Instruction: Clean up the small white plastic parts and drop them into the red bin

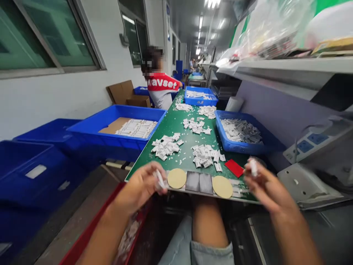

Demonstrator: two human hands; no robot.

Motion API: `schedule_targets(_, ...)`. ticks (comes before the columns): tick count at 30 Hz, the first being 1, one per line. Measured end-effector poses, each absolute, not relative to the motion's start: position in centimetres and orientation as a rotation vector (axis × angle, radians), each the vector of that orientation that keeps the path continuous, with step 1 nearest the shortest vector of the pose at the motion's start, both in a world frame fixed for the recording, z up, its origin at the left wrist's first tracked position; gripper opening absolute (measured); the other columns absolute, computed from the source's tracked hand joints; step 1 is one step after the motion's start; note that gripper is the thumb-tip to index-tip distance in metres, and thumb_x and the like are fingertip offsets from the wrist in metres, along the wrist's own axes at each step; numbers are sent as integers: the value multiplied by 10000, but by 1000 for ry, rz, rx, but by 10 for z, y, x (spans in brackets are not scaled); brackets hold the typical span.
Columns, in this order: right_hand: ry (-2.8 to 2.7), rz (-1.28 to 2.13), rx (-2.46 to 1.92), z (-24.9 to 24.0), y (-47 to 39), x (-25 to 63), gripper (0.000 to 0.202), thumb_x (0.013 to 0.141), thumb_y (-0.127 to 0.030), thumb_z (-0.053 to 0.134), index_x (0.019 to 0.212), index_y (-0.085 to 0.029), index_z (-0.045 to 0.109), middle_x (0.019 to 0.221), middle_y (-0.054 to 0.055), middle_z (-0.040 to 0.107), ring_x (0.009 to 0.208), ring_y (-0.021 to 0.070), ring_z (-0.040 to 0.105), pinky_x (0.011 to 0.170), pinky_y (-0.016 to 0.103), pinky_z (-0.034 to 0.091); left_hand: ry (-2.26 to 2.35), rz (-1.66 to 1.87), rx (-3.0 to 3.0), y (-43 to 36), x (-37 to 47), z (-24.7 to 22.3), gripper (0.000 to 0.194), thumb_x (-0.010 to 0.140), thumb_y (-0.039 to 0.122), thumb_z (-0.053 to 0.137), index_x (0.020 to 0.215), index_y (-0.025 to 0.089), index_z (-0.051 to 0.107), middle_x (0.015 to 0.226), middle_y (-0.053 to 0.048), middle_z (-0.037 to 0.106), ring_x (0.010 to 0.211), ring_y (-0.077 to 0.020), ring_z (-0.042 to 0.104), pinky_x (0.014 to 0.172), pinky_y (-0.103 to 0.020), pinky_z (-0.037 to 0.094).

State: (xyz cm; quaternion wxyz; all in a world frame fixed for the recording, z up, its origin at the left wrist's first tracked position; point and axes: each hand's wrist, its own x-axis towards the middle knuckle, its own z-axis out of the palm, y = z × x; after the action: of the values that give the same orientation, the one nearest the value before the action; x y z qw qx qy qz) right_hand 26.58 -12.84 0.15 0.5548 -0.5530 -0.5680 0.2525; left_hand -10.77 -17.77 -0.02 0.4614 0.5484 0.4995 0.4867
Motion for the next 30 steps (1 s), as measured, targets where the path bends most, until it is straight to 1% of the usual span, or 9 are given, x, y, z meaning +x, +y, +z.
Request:
schedule_targets(1,-1290,668,-1284,4,-125,271,323,890,-500,478,956,-246,667,870,106,692,538,148,553,441,306,409,1263,1352,1210,-172,-111,6,259,880,430,444,934,257,629,856,-34,671,603,-142,613,596,-329,531)
schedule_targets(3,-1101,919,-1224,1,-122,274,261,865,-421,534,1080,-302,619,982,84,685,624,152,597,522,326,454,1336,1585,1025,-160,-110,8,196,873,327,466,1030,262,565,974,-35,655,676,-137,645,653,-329,539)
schedule_targets(7,-1050,1068,-1329,-30,-132,250,376,756,-408,686,1095,-260,622,920,54,695,734,198,664,658,356,521,1396,1632,1156,-146,-81,-27,139,837,267,575,959,216,536,953,-37,630,782,-174,681,729,-345,558)
schedule_targets(10,-1524,764,-1453,-55,-142,234,293,830,-449,613,982,-208,682,918,78,706,850,239,651,749,386,511,1527,1428,1665,-145,-64,-54,69,857,186,535,844,198,602,903,-35,651,887,-182,638,821,-344,508)
schedule_targets(13,-1992,296,-1456,-67,-147,237,223,906,-380,547,969,-234,703,960,70,698,942,244,592,839,398,459,1674,1155,2083,-148,-63,-64,124,867,136,543,914,209,633,910,-36,658,906,-197,582,819,-350,457)
schedule_targets(16,-2181,-48,-1463,-69,-148,244,204,938,-333,520,996,-236,690,947,67,677,903,230,555,784,364,430,1804,929,2274,-152,-67,-60,183,906,143,517,1032,219,625,925,-41,641,881,-208,551,785,-356,427)
schedule_targets(19,-2282,-306,-1469,-66,-148,244,203,952,-255,485,985,-217,682,982,75,658,878,225,535,741,353,391,1882,756,2358,-155,-67,-54,157,918,134,497,959,208,630,898,-42,616,873,-217,530,773,-359,400)
schedule_targets(24,-2394,-482,-1404,-62,-151,240,247,941,-144,440,916,-224,672,916,50,654,800,214,520,702,357,334,1808,673,2377,-160,-66,-48,168,935,131,463,886,191,612,892,-41,599,838,-201,513,734,-337,376)
schedule_targets(30,-2405,-515,-1436,-61,-150,238,217,911,-118,471,879,-223,658,835,40,627,746,198,526,667,340,311,1798,705,2348,-159,-67,-49,150,926,145,496,881,196,630,889,-41,618,845,-203,520,736,-339,359)
